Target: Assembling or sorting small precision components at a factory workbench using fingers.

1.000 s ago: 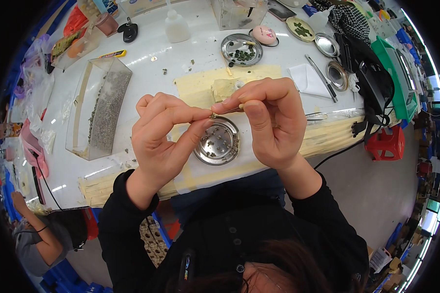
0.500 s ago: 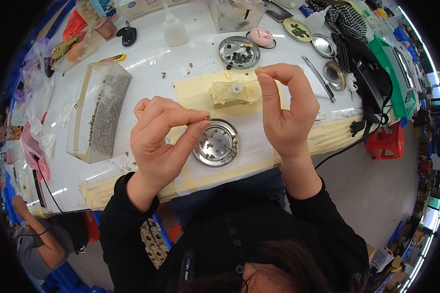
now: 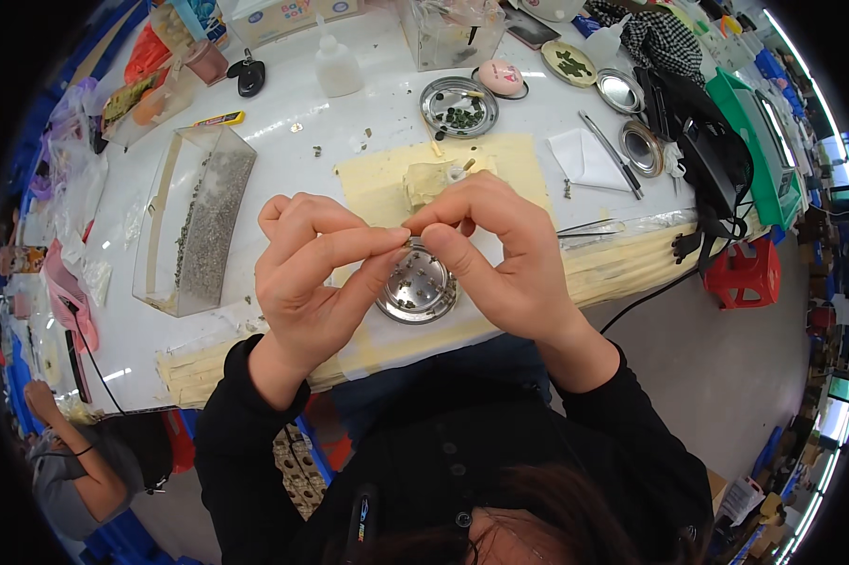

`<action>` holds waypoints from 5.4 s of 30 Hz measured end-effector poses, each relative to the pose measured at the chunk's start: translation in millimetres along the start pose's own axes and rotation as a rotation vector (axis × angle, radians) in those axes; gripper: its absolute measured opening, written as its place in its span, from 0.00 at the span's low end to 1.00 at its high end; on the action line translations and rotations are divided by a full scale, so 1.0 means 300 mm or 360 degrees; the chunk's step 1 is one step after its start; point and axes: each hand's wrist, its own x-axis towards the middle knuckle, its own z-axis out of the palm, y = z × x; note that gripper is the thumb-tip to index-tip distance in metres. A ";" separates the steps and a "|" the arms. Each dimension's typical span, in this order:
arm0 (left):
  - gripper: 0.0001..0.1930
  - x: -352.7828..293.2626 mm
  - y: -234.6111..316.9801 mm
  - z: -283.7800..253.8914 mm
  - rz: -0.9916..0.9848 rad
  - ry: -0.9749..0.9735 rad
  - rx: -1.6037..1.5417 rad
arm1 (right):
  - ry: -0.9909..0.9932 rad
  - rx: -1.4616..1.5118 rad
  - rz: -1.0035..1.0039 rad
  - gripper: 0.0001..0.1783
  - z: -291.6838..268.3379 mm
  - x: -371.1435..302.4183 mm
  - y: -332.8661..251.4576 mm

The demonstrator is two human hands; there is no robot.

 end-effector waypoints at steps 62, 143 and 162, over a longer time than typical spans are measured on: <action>0.14 -0.002 0.010 0.002 0.0065 -0.0031 0.0319 | -0.0004 0.1021 0.0511 0.05 0.066 -0.042 0.050; 0.09 -0.022 -0.016 0.027 -0.0573 -0.0073 -0.0776 | -0.0278 0.1619 0.1028 0.07 0.029 -0.031 0.058; 0.07 -0.015 -0.007 0.024 -0.0382 -0.0039 -0.0316 | -0.0270 0.1647 0.0930 0.07 0.030 -0.038 0.069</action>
